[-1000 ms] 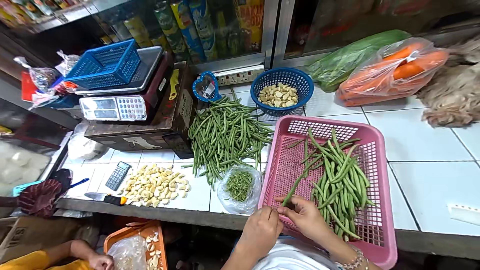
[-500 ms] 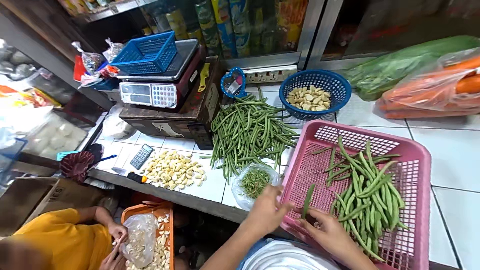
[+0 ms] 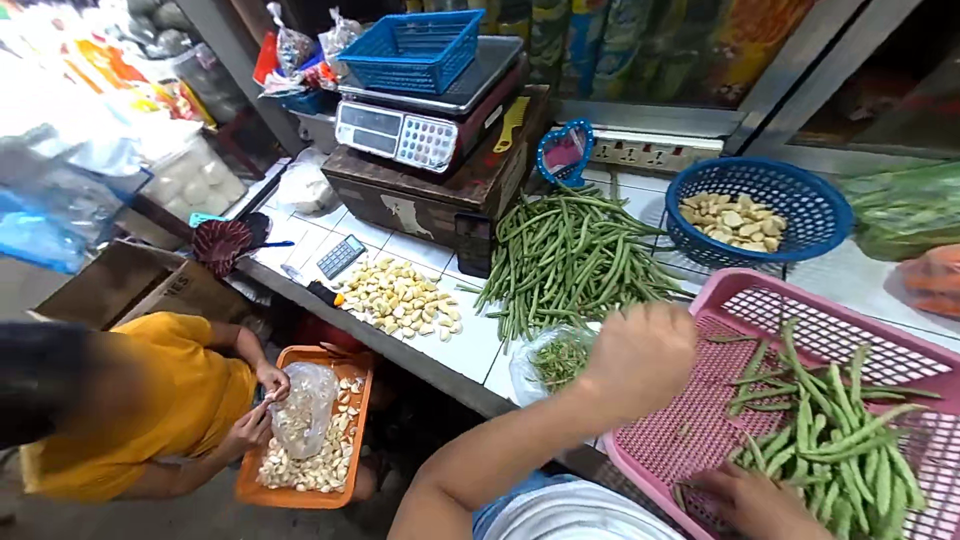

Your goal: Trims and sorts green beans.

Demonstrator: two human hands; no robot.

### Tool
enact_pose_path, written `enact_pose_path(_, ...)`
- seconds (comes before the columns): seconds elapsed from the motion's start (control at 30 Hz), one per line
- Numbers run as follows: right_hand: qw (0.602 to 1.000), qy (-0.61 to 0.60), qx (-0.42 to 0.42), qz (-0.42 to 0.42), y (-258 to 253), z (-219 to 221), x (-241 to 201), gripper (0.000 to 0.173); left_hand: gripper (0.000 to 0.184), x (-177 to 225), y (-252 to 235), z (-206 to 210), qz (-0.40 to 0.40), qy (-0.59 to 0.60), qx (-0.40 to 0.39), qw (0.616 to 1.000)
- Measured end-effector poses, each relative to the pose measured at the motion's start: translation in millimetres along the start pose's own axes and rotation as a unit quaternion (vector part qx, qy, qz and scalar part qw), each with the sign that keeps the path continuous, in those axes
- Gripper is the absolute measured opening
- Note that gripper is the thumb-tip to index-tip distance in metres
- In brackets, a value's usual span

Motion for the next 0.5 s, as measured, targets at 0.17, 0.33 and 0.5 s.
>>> enact_pose_path(0.17, 0.999, -0.036, -0.029, 0.005, 11.5, 30.3, -5.3, 0.03, 0.031, 15.0, 39.0, 80.2, 0.064, 0.139, -0.215, 0.965)
enact_pose_path(0.33, 0.994, -0.04, -0.085, 0.059, 1.9, 38.2, 5.8, 0.028, 0.029, 22.4, 57.5, 108.9, 0.094, 0.201, -0.207, 0.953)
enact_pose_path(0.5, 0.992, -0.073, -0.101, 0.003, 34.7, 11.1, -15.6, 0.029, 0.029, 33.0, 70.9, 145.5, 0.114, 0.271, -0.221, 0.93)
Point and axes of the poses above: each hand's wrist, its own y-axis away from the middle knuckle, its own z-axis out of the palm, x = y × z, the point moved 7 cm from there along -y, towards the middle knuckle, and after that the axes turned 12 degrees about z, right-handed, at the moved point
